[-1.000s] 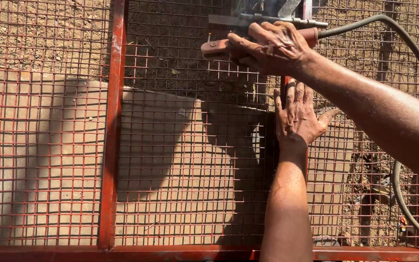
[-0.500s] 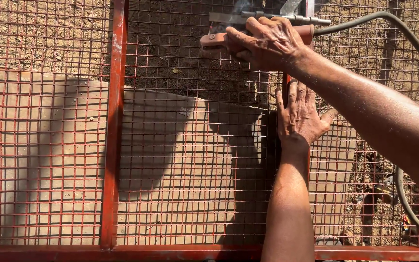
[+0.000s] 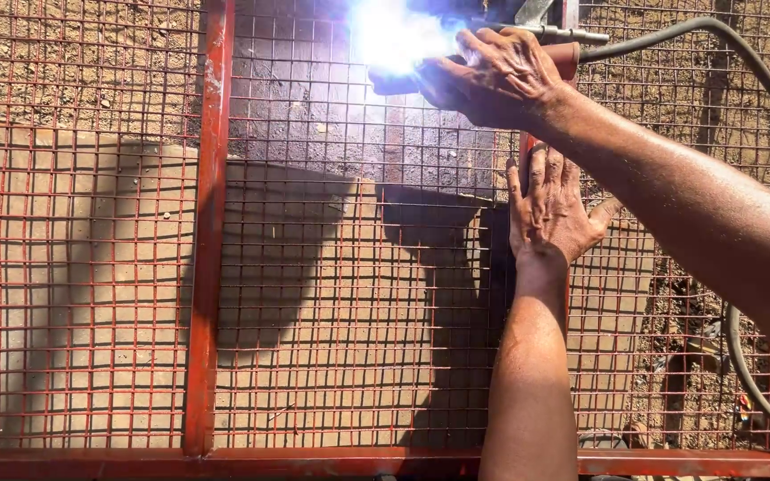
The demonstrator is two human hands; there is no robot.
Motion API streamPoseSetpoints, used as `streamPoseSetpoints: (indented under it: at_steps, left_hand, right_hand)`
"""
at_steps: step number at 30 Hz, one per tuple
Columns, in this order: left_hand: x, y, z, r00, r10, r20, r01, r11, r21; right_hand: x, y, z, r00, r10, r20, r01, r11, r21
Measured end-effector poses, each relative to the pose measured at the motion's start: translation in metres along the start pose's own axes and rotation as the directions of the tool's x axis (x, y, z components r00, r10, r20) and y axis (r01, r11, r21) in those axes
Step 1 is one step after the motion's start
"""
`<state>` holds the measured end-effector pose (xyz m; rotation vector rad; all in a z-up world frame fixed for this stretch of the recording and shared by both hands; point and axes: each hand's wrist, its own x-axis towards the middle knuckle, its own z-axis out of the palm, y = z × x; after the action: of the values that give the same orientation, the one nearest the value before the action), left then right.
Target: Welding a metal mesh frame using an electrode holder.
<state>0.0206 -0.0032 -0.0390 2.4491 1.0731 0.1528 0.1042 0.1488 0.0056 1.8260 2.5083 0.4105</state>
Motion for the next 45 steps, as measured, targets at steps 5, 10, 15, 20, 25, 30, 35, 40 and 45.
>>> streamPoseSetpoints:
  at_steps: [5, 10, 15, 20, 25, 30, 35, 40, 45]
  left_hand:
    - [-0.004, 0.0, -0.014, 1.0, -0.008, -0.026, 0.008, 1.0, -0.01]
    - [-0.002, 0.0, -0.013, 1.0, 0.007, -0.006, -0.007, 1.0, -0.003]
    - [-0.003, 0.0, -0.012, 0.999, 0.003, -0.045, -0.004, 1.0, -0.008]
    - [-0.002, 0.001, -0.007, 1.0, 0.001, -0.026, -0.001, 1.0, -0.015]
    - [-0.002, 0.001, -0.004, 1.0, 0.001, -0.006, -0.001, 1.0, -0.004]
    - [-0.002, -0.002, -0.004, 1.0, 0.008, -0.02, -0.008, 1.0, -0.025]
    - [-0.003, -0.004, -0.01, 0.999, 0.019, -0.026, -0.02, 0.999, -0.034]
    - [-0.004, -0.005, -0.007, 0.98, 0.035, -0.195, -0.052, 0.995, -0.082]
    - [-0.004, -0.009, 0.002, 0.978, 0.042, -0.203, -0.048, 0.998, -0.027]
  right_hand:
    - [-0.009, -0.009, -0.014, 0.998, -0.05, -0.035, 0.05, 0.999, 0.001]
    - [-0.007, -0.006, -0.007, 0.999, -0.04, -0.005, 0.04, 0.999, -0.006]
    - [-0.002, -0.009, -0.014, 0.999, -0.027, -0.022, 0.028, 0.999, 0.042]
    - [0.006, -0.014, -0.016, 0.998, -0.004, -0.058, 0.005, 1.0, 0.024]
    - [0.013, -0.016, -0.018, 0.995, 0.074, 0.066, -0.077, 0.996, 0.042]
    - [0.009, -0.014, -0.017, 0.999, 0.045, -0.003, -0.045, 0.998, 0.042]
    - [-0.024, -0.007, -0.057, 0.999, -0.015, -0.048, 0.018, 0.998, 0.068]
    - [-0.09, -0.012, -0.166, 0.962, 0.108, 0.251, -0.088, 0.992, -0.089]
    - [-0.184, -0.013, -0.226, 0.85, 0.342, 0.401, -0.264, 0.935, -0.238]
